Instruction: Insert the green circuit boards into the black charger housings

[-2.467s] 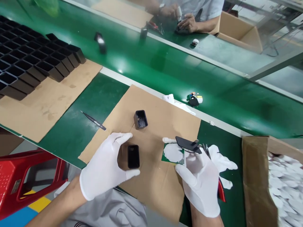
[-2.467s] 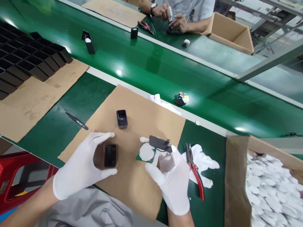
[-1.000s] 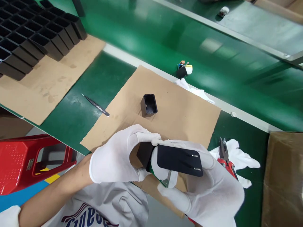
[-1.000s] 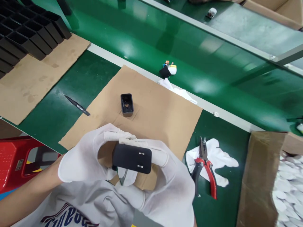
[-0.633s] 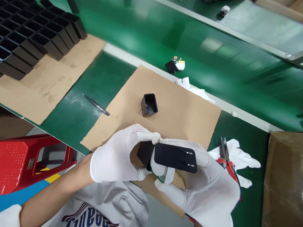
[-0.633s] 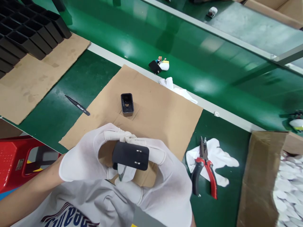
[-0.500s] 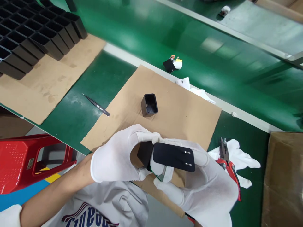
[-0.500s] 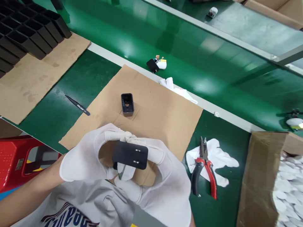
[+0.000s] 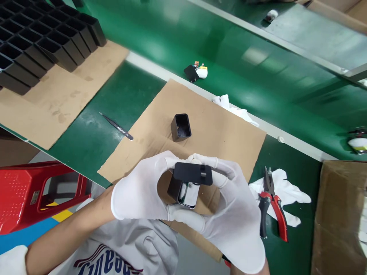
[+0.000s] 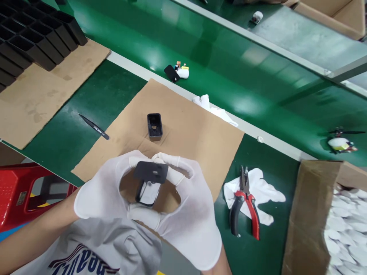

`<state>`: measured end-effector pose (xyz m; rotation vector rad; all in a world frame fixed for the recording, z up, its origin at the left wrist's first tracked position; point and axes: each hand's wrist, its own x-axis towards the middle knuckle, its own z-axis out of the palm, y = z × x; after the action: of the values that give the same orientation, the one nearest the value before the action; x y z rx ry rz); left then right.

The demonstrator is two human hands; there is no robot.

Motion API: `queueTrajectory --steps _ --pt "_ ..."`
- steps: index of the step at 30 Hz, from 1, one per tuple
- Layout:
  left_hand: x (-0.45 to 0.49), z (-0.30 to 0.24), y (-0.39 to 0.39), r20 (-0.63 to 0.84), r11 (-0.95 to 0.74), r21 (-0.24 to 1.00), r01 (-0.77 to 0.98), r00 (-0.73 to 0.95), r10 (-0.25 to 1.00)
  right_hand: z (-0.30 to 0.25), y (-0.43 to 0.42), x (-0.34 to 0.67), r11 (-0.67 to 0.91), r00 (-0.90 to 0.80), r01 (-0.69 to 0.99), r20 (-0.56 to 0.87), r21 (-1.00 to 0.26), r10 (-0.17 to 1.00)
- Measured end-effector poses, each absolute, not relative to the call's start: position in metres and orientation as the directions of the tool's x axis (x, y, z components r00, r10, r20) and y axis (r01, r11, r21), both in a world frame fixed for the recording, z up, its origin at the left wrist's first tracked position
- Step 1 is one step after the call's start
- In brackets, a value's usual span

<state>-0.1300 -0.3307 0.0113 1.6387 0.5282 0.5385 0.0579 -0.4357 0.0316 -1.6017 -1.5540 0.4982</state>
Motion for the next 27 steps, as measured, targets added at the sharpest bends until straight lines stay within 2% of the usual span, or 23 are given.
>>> queueTrajectory --steps 2,6,9,12,15,18,22,25,27 --pt "-0.13 0.014 -0.332 0.065 -0.098 0.995 0.0 0.747 0.661 0.032 -0.44 0.058 0.093 0.207 0.63 0.282 -0.771 0.937" --pt "-0.13 0.024 -0.336 -0.011 -0.042 0.997 0.059 0.694 0.72 0.036 -0.453 0.052 0.148 0.329 0.587 0.401 -0.796 0.855" --pt "-0.133 0.031 -0.339 -0.042 -0.016 0.997 0.08 0.672 0.739 0.043 -0.457 0.034 0.151 0.329 0.665 0.468 -0.732 0.82" --pt "-0.139 0.033 -0.341 -0.04 -0.012 0.997 0.079 0.626 0.779 0.049 -0.457 0.009 0.071 0.3 0.775 0.464 -0.628 0.834" --pt "-0.149 0.032 -0.342 0.041 -0.116 0.987 0.11 0.527 0.849 0.05 -0.455 -0.016 0.007 0.357 0.766 0.434 -0.643 0.827" --pt "-0.159 0.031 -0.342 0.173 -0.263 0.95 0.166 0.419 0.892 0.046 -0.45 -0.035 0.047 0.384 0.7 0.43 -0.713 0.817" --pt "-0.169 0.032 -0.341 0.333 -0.421 0.869 0.261 0.322 0.886 0.036 -0.44 -0.056 0.097 0.485 0.498 0.369 -0.862 0.793" --pt "-0.177 0.034 -0.336 0.415 -0.512 0.794 0.329 0.322 0.851 0.029 -0.431 -0.067 0.078 0.593 0.382 0.309 -0.921 0.744" --pt "-0.187 0.039 -0.329 0.438 -0.563 0.76 0.326 0.383 0.813 0.027 -0.427 -0.07 0.024 0.671 0.247 0.189 -0.969 0.717"
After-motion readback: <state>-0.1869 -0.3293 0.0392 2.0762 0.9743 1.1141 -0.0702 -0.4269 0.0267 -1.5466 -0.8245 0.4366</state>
